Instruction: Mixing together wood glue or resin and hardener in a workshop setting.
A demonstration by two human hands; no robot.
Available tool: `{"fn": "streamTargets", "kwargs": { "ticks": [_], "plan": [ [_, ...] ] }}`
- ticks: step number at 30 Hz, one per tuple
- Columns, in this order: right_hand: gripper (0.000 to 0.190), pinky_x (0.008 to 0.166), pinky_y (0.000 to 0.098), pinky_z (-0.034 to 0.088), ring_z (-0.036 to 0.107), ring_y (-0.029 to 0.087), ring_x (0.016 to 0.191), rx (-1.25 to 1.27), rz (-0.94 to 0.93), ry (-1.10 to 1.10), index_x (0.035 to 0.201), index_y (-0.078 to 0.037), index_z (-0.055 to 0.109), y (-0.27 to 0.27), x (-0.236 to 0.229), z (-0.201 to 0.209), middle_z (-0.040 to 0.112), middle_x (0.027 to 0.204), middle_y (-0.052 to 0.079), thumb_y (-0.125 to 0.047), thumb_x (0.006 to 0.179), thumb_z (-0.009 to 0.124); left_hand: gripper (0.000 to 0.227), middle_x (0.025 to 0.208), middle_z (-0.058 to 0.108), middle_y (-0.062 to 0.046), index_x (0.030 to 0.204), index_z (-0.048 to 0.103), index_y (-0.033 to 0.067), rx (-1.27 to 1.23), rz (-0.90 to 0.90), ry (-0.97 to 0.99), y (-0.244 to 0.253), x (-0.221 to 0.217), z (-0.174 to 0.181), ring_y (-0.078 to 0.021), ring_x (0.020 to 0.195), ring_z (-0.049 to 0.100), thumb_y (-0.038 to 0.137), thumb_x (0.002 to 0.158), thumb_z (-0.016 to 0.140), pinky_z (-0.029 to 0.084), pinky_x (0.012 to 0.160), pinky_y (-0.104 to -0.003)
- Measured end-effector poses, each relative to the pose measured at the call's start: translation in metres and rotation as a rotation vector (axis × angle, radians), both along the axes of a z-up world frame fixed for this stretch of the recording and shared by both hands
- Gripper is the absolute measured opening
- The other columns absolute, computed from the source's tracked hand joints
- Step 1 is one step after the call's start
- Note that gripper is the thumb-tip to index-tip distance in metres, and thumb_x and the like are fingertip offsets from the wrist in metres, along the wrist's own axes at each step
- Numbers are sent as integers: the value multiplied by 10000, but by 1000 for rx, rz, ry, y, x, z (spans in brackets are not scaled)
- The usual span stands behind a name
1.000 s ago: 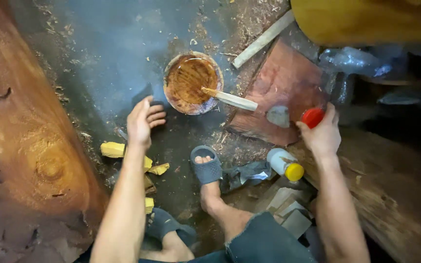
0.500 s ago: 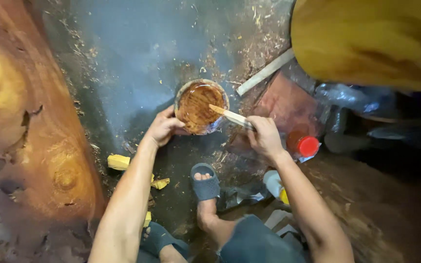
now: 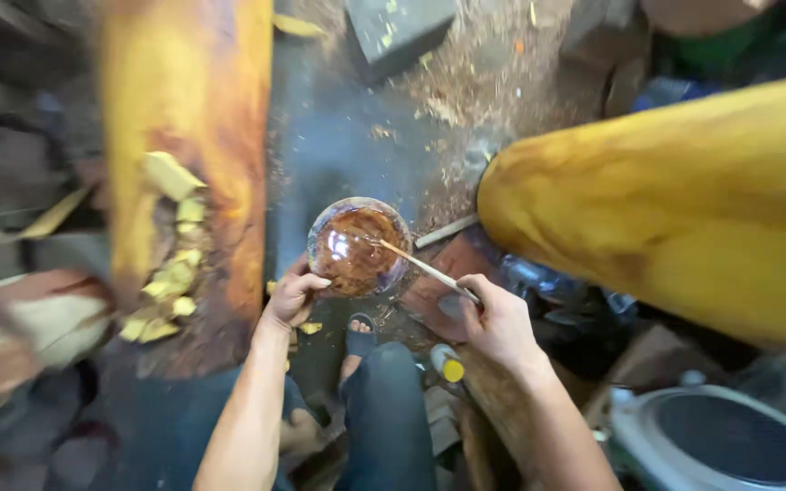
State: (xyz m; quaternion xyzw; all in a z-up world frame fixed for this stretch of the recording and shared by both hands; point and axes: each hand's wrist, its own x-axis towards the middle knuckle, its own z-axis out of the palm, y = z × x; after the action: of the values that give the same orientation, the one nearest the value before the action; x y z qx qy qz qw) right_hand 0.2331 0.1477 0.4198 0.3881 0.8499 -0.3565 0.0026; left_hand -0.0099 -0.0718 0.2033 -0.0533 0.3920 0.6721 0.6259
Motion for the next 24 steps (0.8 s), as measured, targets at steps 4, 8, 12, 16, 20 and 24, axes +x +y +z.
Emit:
{"fn": "streamTargets", "kwargs": {
  "ticks": [4, 8, 12, 16, 20, 24],
  "plan": [
    [207, 669, 324, 562, 705, 243, 728, -103, -21, 32, 1115, -75, 695, 8, -38, 166, 713, 841, 125, -75, 909, 680, 612, 1294, 664, -171, 1404, 570, -52, 66, 114, 38, -8, -18, 154, -297, 1166, 649, -27, 795, 631, 544, 1008, -433],
    [214, 698, 291, 555, 685, 149, 752, -255, -2, 151, 1144, -48, 689, 23, -48, 298, 737, 845, 92, -68, 932, 663, 836, 1375, 622, -156, 1459, 456, -22, 192, 153, -11, 9, -33, 346, -302, 1253, 624, 121, 673, 703, 494, 1087, -456],
    [208, 734, 277, 566, 704, 127, 780, -249, 105, 195, 1132, -37, 693, 38, -60, 410, 761, 857, 76, -50, 931, 643, 1023, 1486, 543, -211, 1552, 337, -64, 380, 31, -36, 6, -18, 400, -339, 1341, 559, 231, 669, 761, 442, 1139, -470],
    [221, 741, 268, 574, 731, 119, 784, -197, 136, 145, 1129, -39, 698, 54, -69, 451, 769, 866, 70, -47, 916, 640, 1030, 1531, 508, -235, 1587, 329, -79, 492, 66, -206, 39, 12, 430, -369, 1373, 529, 249, 707, 751, 422, 1169, -494],
    [207, 735, 272, 563, 711, 131, 774, -196, 107, 96, 1126, -33, 703, 83, -74, 451, 768, 855, 74, -43, 932, 633, 1036, 1550, 475, -180, 1592, 296, 4, 592, 217, -402, 84, 11, 468, -349, 1417, 479, 252, 694, 749, 380, 1215, -486],
    [195, 723, 271, 553, 686, 127, 752, -175, 116, 96, 1127, -27, 697, 129, -105, 447, 764, 857, 72, -39, 951, 613, 1037, 1552, 463, -163, 1577, 297, 37, 616, 271, -175, 133, -48, 471, -344, 1443, 460, 226, 667, 756, 365, 1226, -488]
  ]
}}
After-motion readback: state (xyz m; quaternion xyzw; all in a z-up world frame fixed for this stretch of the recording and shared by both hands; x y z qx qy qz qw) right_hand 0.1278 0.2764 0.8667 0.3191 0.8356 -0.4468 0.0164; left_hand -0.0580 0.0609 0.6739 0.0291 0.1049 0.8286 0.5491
